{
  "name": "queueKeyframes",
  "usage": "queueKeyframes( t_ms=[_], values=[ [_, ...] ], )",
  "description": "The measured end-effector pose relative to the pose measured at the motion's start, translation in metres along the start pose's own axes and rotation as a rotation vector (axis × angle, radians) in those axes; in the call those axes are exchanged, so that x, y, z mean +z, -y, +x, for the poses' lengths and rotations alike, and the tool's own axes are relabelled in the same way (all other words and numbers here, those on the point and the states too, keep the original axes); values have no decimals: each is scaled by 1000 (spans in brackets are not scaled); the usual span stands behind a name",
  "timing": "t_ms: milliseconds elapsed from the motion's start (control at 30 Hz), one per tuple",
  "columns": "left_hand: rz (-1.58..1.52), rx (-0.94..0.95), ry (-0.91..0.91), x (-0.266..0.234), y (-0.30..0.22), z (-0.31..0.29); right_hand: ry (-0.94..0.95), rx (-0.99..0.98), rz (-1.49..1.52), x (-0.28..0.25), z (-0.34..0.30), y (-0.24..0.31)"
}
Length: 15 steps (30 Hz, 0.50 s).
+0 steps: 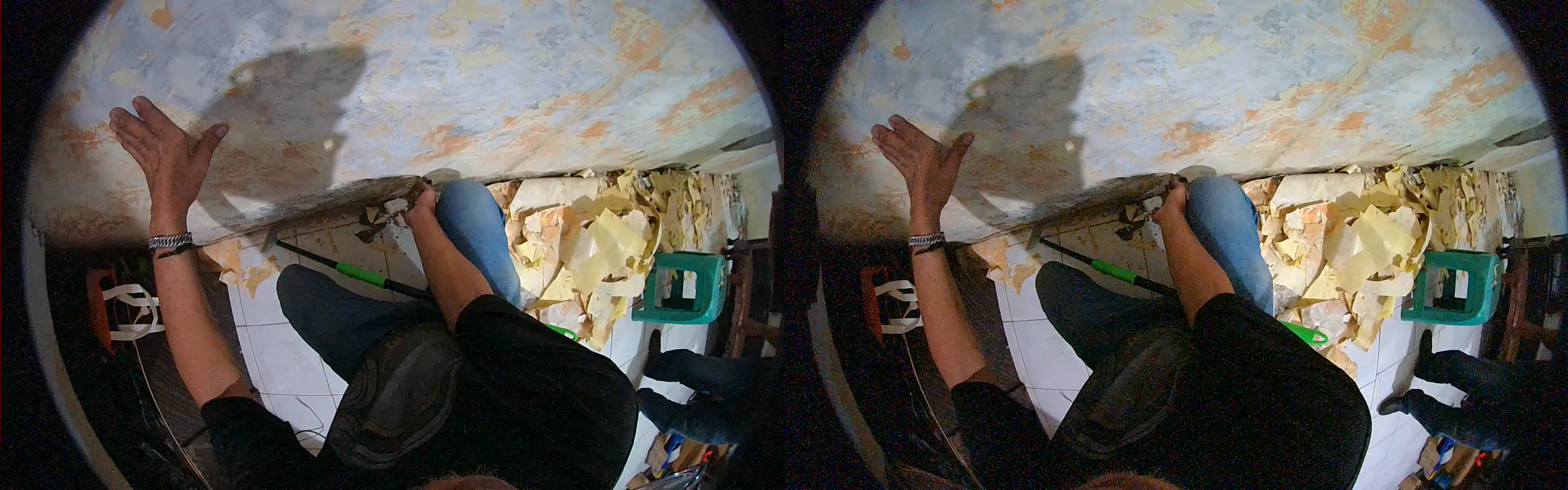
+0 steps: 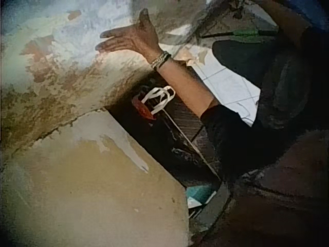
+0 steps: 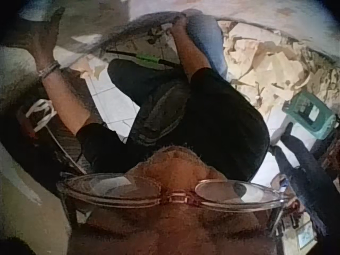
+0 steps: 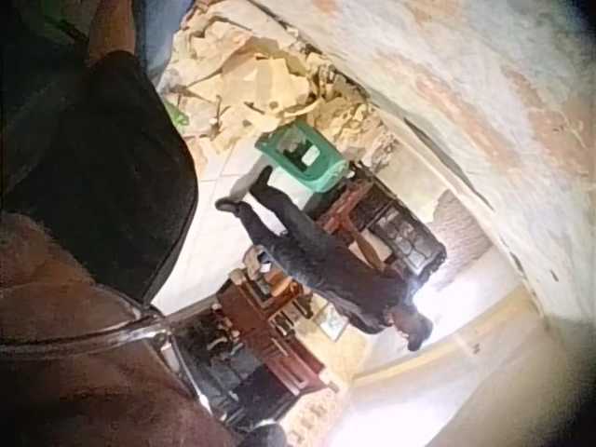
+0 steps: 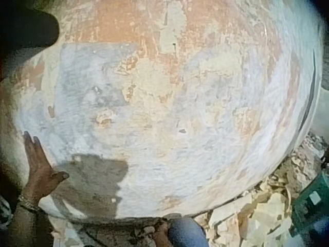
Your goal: Scraping old wallpaper and debris from a wall using a long-handled scraper.
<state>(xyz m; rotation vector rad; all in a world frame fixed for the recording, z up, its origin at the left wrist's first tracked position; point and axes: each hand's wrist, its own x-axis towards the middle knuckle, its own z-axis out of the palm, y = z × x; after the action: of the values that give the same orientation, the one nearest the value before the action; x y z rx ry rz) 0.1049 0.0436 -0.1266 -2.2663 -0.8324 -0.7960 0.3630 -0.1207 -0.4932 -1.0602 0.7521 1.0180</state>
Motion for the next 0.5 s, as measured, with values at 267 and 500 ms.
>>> queueKeyframes(
  t_ms=[267, 500],
  values=[
    [-6, -7, -32, 3, -2, 1, 335, 34, 419, 0, 28, 22],
    [-3, -32, 6, -1, -2, 2, 405, 98, 562, 7, 22, 27]
  ],
)
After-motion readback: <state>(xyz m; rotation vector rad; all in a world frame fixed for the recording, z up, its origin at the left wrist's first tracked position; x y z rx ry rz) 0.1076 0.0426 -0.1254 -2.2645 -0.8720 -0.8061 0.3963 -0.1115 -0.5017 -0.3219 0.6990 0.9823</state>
